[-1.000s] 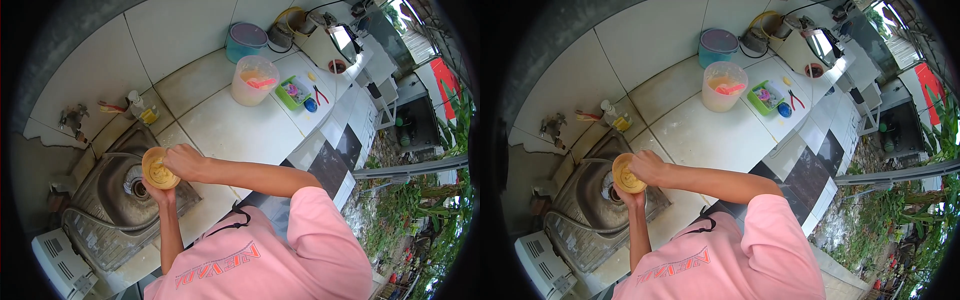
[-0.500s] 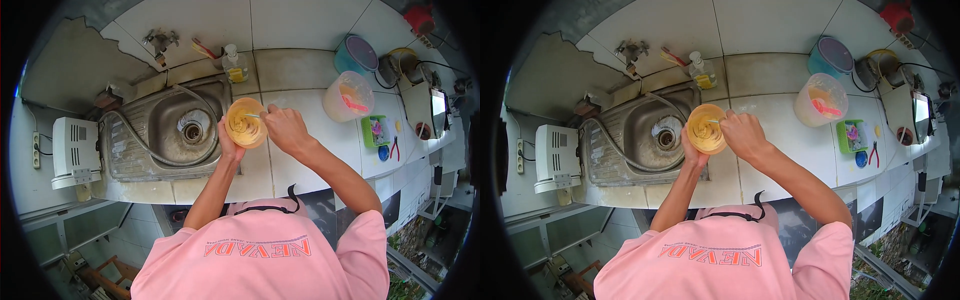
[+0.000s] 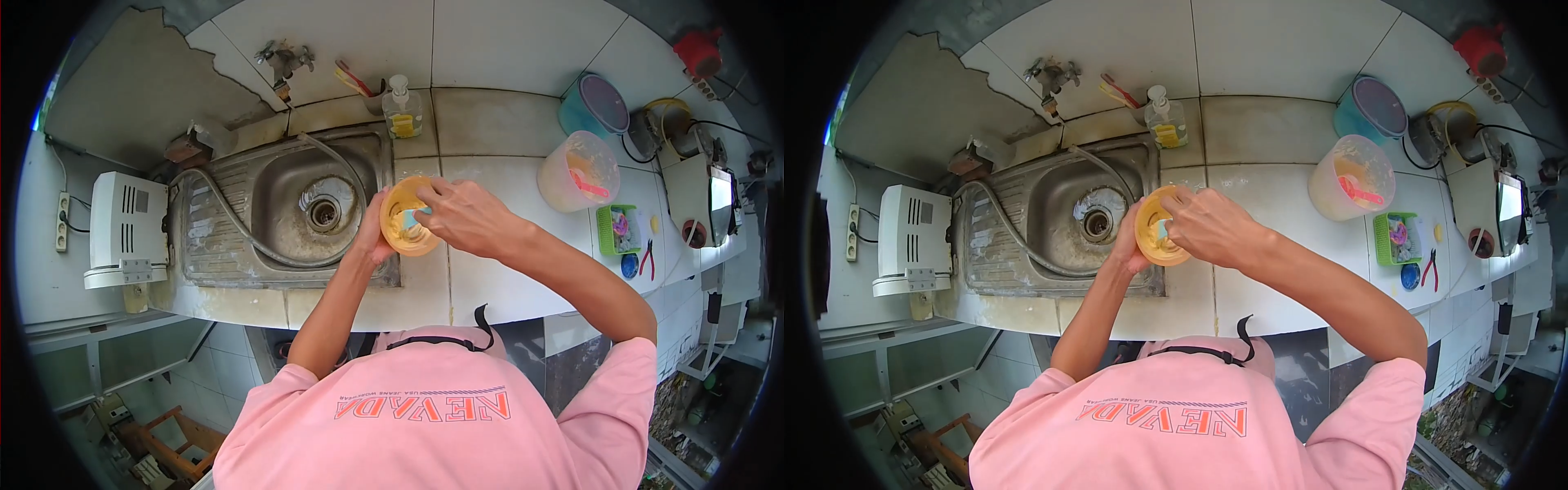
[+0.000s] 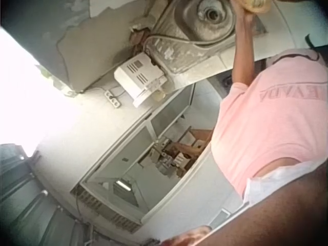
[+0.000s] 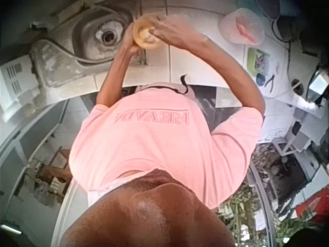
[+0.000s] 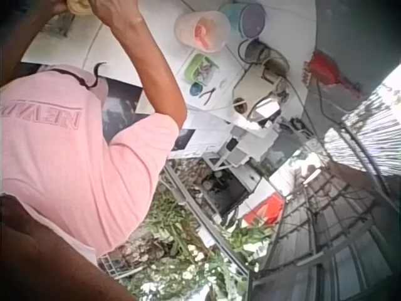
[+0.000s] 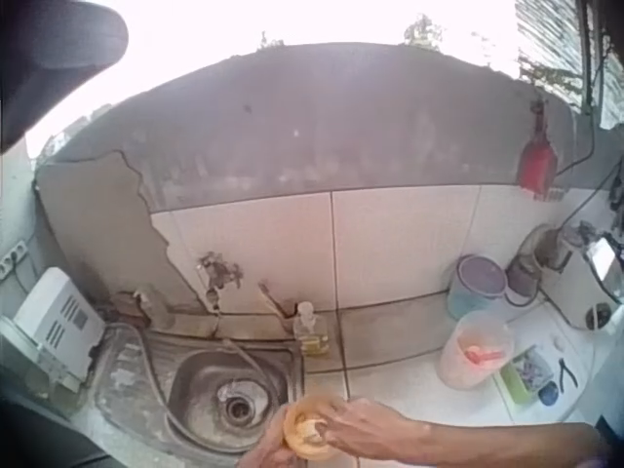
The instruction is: Mixing dental impression material in a bowl and loading it into a tray.
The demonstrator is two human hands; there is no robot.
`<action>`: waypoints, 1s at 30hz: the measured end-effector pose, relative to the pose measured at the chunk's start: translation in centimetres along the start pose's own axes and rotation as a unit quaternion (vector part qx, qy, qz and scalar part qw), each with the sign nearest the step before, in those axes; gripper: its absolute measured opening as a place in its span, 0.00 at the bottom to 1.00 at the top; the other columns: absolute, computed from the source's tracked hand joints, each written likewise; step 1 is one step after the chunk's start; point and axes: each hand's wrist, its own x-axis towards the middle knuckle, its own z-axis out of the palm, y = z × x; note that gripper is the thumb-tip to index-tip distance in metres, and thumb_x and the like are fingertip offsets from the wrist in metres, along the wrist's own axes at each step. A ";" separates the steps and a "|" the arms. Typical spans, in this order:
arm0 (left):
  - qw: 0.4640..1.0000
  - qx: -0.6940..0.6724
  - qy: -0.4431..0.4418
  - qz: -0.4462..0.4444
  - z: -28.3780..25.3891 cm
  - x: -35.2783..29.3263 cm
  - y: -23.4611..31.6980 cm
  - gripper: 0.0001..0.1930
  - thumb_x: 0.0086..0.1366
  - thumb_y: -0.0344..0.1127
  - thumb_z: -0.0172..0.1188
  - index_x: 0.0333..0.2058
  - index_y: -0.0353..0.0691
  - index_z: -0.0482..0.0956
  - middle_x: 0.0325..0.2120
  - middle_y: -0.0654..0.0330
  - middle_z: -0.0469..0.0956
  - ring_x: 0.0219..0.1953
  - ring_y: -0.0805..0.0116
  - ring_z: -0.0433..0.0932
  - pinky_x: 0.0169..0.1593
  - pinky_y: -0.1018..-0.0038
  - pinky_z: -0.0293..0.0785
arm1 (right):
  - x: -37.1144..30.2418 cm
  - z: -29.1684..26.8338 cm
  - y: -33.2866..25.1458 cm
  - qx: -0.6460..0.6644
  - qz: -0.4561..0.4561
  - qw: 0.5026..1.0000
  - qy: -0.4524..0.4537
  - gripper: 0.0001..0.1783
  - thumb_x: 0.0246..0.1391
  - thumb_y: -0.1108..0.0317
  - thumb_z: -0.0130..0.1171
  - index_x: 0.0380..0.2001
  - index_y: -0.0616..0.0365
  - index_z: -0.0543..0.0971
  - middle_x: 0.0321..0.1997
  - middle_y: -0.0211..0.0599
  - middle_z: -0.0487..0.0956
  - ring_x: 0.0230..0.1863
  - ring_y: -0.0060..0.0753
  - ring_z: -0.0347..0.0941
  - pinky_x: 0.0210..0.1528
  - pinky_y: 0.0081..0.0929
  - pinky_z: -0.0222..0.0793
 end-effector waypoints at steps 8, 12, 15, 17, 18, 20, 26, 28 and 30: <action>0.996 0.089 -0.028 0.004 -0.8 -1.5 1.1 0.22 0.69 0.52 0.41 0.49 0.41 0.70 0.45 0.59 0.74 0.46 0.69 0.75 0.51 0.68 0.73 | 0.3 1.4 2.3 -0.017 0.153 0.981 -0.117 0.08 0.49 0.70 0.53 0.25 0.61 0.80 0.28 0.42 0.75 0.29 0.44 0.76 0.28 0.40 0.71; 0.988 -0.006 0.007 0.151 0.3 -1.1 -0.1 0.25 0.68 0.56 0.43 0.51 0.41 0.69 0.47 0.60 0.72 0.51 0.68 0.71 0.54 0.67 0.69 | -1.6 3.3 -4.0 0.159 0.296 0.940 -0.061 0.08 0.46 0.72 0.54 0.20 0.66 0.78 0.22 0.52 0.76 0.23 0.54 0.75 0.28 0.45 0.72; 0.976 -0.121 0.021 0.178 0.6 -1.3 -0.9 0.30 0.65 0.61 0.45 0.54 0.42 0.68 0.50 0.61 0.71 0.54 0.65 0.68 0.59 0.64 0.65 | -0.6 2.6 -4.1 0.199 0.305 0.931 -0.008 0.07 0.45 0.74 0.55 0.28 0.65 0.79 0.24 0.51 0.76 0.25 0.51 0.76 0.29 0.43 0.73; 0.962 -0.219 -0.022 0.163 0.4 -0.8 -1.3 0.31 0.63 0.63 0.47 0.54 0.44 0.69 0.51 0.61 0.70 0.55 0.64 0.68 0.60 0.62 0.64 | 0.3 2.5 -3.1 0.049 0.307 0.948 0.068 0.12 0.43 0.76 0.56 0.35 0.63 0.78 0.30 0.46 0.75 0.29 0.45 0.77 0.29 0.38 0.74; 0.962 -0.220 -0.023 0.162 0.3 -0.6 -1.4 0.31 0.63 0.63 0.47 0.54 0.44 0.69 0.51 0.61 0.70 0.55 0.64 0.68 0.60 0.62 0.64 | 0.2 2.7 -3.5 0.048 0.308 0.948 0.067 0.12 0.43 0.76 0.56 0.35 0.63 0.78 0.30 0.46 0.75 0.29 0.45 0.77 0.29 0.38 0.74; 0.961 -0.251 -0.054 0.107 0.1 -0.4 -1.5 0.29 0.63 0.61 0.48 0.53 0.45 0.69 0.52 0.60 0.71 0.54 0.63 0.69 0.60 0.60 0.64 | -0.1 3.3 -4.5 0.034 0.248 0.968 -0.005 0.17 0.41 0.77 0.56 0.40 0.60 0.78 0.35 0.42 0.73 0.32 0.39 0.77 0.29 0.33 0.75; 0.957 -0.278 -0.051 0.065 -0.3 -0.6 -1.6 0.24 0.65 0.54 0.47 0.52 0.44 0.70 0.51 0.59 0.72 0.54 0.60 0.70 0.59 0.57 0.65 | 0.3 2.5 -3.6 0.015 0.247 0.968 0.033 0.18 0.41 0.76 0.57 0.40 0.59 0.78 0.37 0.42 0.73 0.31 0.38 0.77 0.28 0.32 0.75; 0.963 -0.255 -0.061 0.069 -0.8 -0.8 -1.5 0.24 0.65 0.53 0.46 0.52 0.44 0.71 0.50 0.58 0.72 0.54 0.60 0.70 0.58 0.57 0.66 | -0.5 3.2 -4.4 0.029 0.229 0.973 -0.017 0.18 0.41 0.76 0.57 0.41 0.59 0.77 0.37 0.42 0.73 0.31 0.37 0.77 0.27 0.32 0.75; 0.967 -0.235 -0.069 0.075 -0.7 -1.1 -1.5 0.23 0.65 0.52 0.45 0.51 0.43 0.71 0.50 0.58 0.73 0.53 0.59 0.70 0.58 0.57 0.66 | -0.7 3.2 -4.2 0.044 0.206 0.975 -0.070 0.18 0.41 0.76 0.56 0.41 0.59 0.77 0.37 0.41 0.72 0.30 0.37 0.76 0.27 0.32 0.74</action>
